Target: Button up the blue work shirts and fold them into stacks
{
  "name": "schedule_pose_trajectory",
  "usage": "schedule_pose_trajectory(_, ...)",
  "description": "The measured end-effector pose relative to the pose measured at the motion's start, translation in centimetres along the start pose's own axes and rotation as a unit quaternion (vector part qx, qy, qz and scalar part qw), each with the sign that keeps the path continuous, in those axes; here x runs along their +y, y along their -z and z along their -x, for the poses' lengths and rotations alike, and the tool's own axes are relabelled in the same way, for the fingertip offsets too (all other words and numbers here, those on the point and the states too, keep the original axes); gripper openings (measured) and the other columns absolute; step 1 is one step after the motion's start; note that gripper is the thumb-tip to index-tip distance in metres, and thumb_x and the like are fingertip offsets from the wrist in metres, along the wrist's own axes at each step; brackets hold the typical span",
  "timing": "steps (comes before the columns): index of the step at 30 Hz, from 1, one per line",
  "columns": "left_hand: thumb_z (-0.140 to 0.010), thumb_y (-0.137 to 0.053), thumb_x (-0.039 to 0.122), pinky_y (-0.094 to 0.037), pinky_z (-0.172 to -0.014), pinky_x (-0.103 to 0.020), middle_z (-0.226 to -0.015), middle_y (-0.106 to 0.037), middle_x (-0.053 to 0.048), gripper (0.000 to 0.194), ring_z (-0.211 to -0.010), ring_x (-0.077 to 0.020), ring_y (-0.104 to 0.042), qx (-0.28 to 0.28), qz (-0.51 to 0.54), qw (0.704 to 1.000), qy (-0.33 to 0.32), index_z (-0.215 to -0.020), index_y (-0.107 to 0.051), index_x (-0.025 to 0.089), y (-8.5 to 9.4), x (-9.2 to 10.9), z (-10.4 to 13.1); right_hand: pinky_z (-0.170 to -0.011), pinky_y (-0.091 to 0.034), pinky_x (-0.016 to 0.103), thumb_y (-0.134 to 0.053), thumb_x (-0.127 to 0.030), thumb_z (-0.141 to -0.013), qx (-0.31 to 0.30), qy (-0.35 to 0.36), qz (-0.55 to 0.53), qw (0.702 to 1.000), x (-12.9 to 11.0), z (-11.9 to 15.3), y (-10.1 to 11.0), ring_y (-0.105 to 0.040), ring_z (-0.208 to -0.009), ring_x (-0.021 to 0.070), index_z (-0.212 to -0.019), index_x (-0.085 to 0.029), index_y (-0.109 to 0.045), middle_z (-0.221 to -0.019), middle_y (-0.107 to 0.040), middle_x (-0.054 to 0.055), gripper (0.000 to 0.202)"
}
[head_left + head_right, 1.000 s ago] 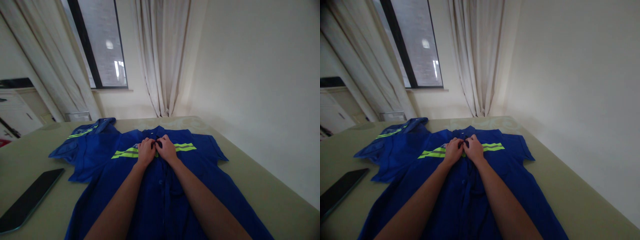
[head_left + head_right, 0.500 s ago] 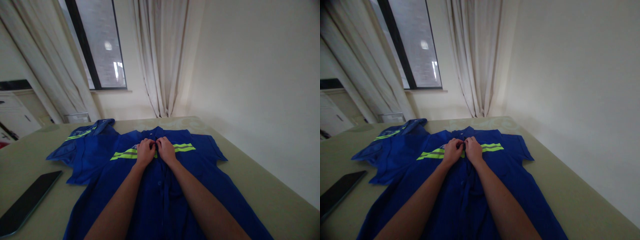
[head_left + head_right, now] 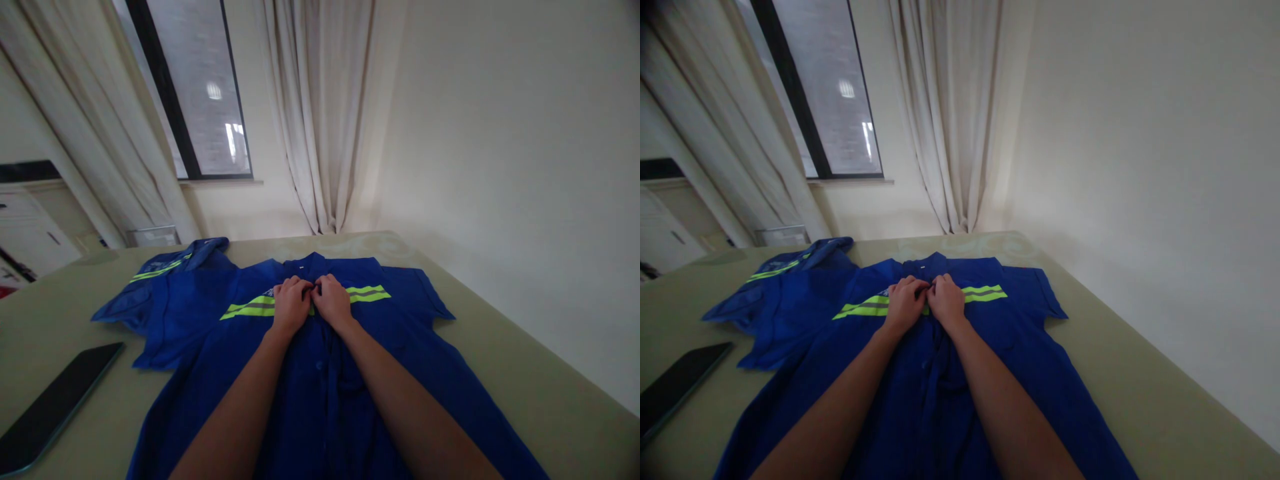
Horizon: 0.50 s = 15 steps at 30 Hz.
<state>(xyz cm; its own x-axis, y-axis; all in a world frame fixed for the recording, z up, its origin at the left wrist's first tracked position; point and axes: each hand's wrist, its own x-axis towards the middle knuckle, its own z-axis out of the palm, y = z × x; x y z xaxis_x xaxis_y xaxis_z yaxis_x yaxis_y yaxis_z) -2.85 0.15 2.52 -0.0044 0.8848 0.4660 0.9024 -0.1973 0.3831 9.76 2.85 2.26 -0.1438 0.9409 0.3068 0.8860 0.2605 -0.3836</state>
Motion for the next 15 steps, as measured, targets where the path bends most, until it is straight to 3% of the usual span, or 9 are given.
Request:
schedule_pose_trajectory(8, -0.096, -0.054, 0.023, -0.038, -0.092, -0.039, -0.102, -0.071, -0.003, 0.022, -0.104, -0.0225, -0.061, -0.005, 0.000, 1.000, -0.014, -0.103, -0.074, 0.027, 0.30, 0.34, 0.07, -0.072, -0.044, 0.029, -0.052, -0.028, -0.096, 0.019, -0.043, 0.012, 0.999, -0.39, 0.32, 0.28, -0.066, -0.087, 0.0199, -0.106, -0.022, -0.065, -0.110, -0.064, 0.006, 0.017)
schedule_pose_trajectory(15, -0.096, -0.052, 0.023, -0.038, -0.094, -0.040, -0.108, -0.070, -0.005, 0.024, -0.108, -0.0241, -0.059, -0.013, -0.018, 0.999, 0.023, -0.106, -0.073, 0.028, 0.13, 0.54, 0.21, -0.073, -0.044, 0.030, -0.053, -0.028, -0.095, 0.003, -0.036, 0.023, 0.999, -0.43, 0.17, 0.30, -0.066, -0.089, 0.0205, -0.106, -0.021, -0.065, -0.109, -0.065, 0.006, 0.018)
